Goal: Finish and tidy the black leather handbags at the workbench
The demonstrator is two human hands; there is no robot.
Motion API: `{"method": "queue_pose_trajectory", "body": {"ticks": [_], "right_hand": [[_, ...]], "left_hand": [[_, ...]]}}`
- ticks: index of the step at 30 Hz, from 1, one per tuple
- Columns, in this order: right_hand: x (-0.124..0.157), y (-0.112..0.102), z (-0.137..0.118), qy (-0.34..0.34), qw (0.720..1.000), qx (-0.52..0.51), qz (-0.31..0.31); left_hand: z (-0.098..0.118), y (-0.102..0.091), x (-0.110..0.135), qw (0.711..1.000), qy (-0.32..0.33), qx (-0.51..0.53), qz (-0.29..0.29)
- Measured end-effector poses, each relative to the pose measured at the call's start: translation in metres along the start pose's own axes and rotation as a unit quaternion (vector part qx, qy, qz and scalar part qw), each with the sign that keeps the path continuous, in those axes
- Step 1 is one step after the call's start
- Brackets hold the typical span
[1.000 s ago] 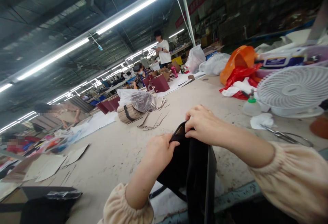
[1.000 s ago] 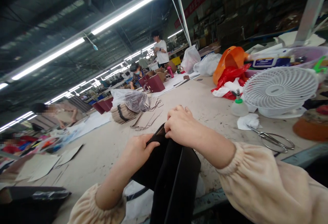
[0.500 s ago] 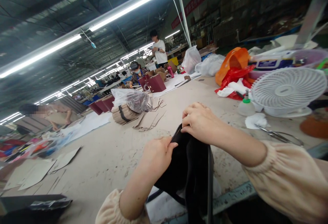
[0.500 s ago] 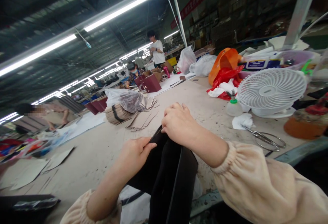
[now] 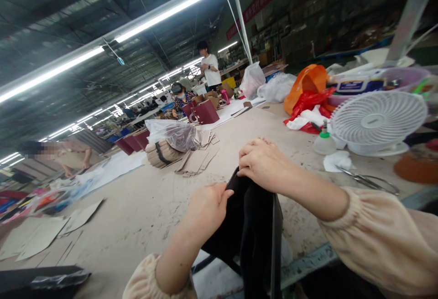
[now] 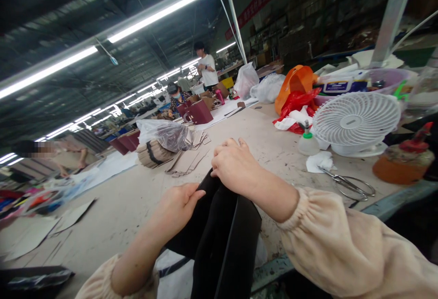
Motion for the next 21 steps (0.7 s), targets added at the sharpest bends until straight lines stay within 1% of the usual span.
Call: {"method": "queue_pose_trajectory", "body": {"ticks": [15,21], "right_hand": [[-0.0007,0.0037,0.0019,0.014,1.0,0.011,-0.018],[-0.001,0.003,0.0009,0.014,1.0,0.012,-0.024]], "left_hand": [[-0.0005,0.0005,0.0,1.0,0.014,0.019,0.001],[-0.0031,-0.0023,-0.0043,0.998,-0.008,0.049,-0.027]]}}
Point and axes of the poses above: each hand's wrist, its own x-axis away from the middle knuckle, its own y-axis out of the palm, z = x × y, the point moved 4 cm from there along -x, towards the middle knuckle, and after that the axes turned 11 degrees about -y, right-handed, at the moved point
